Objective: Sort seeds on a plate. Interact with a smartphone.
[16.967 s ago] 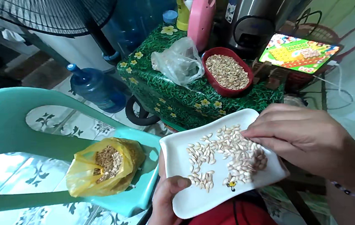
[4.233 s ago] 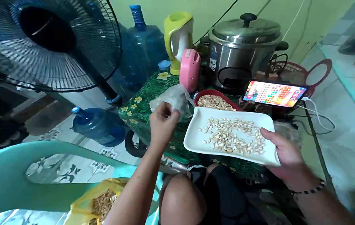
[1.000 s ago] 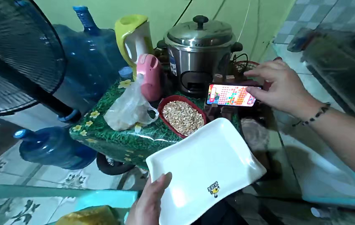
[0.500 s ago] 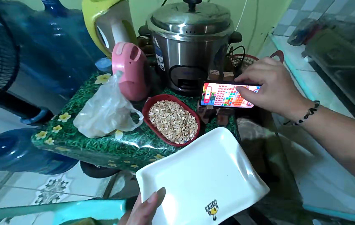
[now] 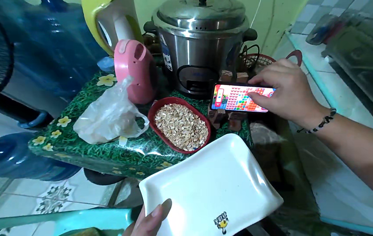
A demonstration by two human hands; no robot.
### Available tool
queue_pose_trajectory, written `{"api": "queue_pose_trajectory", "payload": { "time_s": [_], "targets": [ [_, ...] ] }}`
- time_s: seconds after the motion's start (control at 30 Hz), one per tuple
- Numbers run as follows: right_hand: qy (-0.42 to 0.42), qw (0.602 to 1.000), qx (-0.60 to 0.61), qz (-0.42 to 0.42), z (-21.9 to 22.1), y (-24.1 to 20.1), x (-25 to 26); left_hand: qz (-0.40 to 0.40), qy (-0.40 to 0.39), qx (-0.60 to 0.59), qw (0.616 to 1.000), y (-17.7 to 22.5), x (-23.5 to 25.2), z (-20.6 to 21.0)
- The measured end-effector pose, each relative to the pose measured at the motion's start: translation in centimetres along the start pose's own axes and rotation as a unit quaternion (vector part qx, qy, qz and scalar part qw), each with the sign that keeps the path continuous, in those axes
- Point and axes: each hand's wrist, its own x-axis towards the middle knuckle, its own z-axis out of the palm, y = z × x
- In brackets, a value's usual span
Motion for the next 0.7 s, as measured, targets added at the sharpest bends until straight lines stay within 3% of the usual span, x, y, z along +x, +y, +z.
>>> {"api": "queue_pose_trajectory", "payload": {
  "time_s": [0.7],
  "targets": [
    [0.005, 0.999, -0.027, -0.017, 0.34, 0.35, -1.04, -0.004, 0.050, -0.019, 0.999, 0.23, -0.24, -0.16]
  ]
}}
